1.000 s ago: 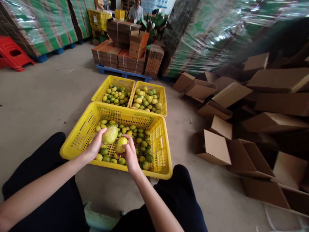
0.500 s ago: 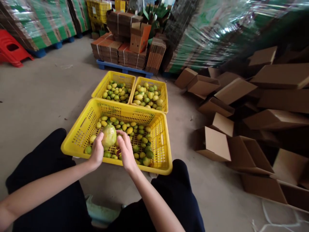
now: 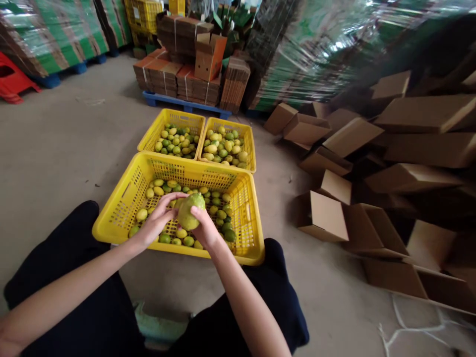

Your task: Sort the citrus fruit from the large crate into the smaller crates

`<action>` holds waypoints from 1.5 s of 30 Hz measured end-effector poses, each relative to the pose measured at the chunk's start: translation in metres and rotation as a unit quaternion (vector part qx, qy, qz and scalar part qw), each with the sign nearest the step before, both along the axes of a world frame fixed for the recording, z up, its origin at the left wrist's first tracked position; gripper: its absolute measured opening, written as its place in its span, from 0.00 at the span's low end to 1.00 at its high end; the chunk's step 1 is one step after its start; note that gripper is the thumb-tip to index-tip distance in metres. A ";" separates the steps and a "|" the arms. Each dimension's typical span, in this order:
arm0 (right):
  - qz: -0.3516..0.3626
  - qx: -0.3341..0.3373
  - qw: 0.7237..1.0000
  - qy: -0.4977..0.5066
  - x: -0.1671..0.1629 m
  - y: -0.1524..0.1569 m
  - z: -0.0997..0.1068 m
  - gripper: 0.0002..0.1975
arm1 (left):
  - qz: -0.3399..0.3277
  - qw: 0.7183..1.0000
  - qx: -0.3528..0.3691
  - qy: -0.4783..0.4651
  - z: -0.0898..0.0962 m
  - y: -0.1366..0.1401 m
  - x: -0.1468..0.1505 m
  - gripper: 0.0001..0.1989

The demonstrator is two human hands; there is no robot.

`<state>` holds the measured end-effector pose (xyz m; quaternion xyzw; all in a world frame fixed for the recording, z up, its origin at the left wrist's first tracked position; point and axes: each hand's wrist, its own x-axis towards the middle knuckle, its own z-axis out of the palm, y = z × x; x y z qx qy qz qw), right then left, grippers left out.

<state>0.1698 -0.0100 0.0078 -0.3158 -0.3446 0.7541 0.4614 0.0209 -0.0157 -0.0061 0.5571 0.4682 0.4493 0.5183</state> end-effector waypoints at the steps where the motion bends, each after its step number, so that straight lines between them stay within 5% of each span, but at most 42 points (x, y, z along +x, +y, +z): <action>1: 0.011 0.004 1.000 0.026 0.002 0.001 0.003 0.23 | -0.017 0.999 0.018 0.048 0.002 0.005 -0.003 0.21; 7: 0.012 -0.021 0.994 0.106 0.008 0.001 0.007 0.18 | -0.047 0.979 0.082 0.182 -0.001 0.013 -0.011 0.20; 13: -0.070 -0.064 0.986 0.137 0.008 0.002 0.008 0.20 | 0.019 0.978 0.204 0.046 -0.020 0.004 0.005 0.25; 16: -0.134 -0.063 0.987 0.054 0.012 0.010 0.004 0.20 | 0.050 0.979 0.196 -0.022 -0.017 0.004 0.009 0.26; 19: -0.158 0.035 0.981 -0.107 0.019 0.015 0.003 0.25 | 0.075 0.978 0.187 -0.052 -0.007 0.007 0.004 0.27; 23: -0.165 0.234 0.915 -0.284 0.026 0.014 0.008 0.34 | 0.058 0.963 0.263 -0.035 0.000 0.013 -0.008 0.25; 29: -0.178 0.319 0.870 -0.331 0.025 0.009 0.012 0.33 | -0.014 0.926 0.375 0.025 0.001 0.016 -0.016 0.19; 32: -0.183 0.301 0.875 -0.332 0.026 0.009 0.016 0.34 | -0.019 0.962 0.273 -0.003 0.007 0.018 -0.016 0.20; 34: -0.166 0.228 0.909 -0.308 0.025 0.010 0.016 0.29 | -0.018 0.990 0.140 -0.027 0.012 0.020 -0.017 0.25; 37: -0.078 -0.010 0.975 -0.206 0.020 0.011 0.010 0.23 | -0.059 0.990 -0.112 -0.067 0.018 0.023 -0.019 0.27; 39: -0.008 -0.159 0.978 -0.131 0.017 0.013 0.005 0.25 | -0.086 0.965 -0.230 -0.092 0.018 0.023 -0.019 0.27; 42: 0.050 -0.244 0.966 -0.074 0.016 0.016 0.001 0.23 | -0.096 0.948 -0.280 -0.116 0.012 0.022 -0.018 0.27; 45: 0.037 -0.227 0.971 -0.068 0.017 0.015 0.000 0.21 | -0.101 0.957 -0.239 -0.130 0.006 0.021 -0.015 0.25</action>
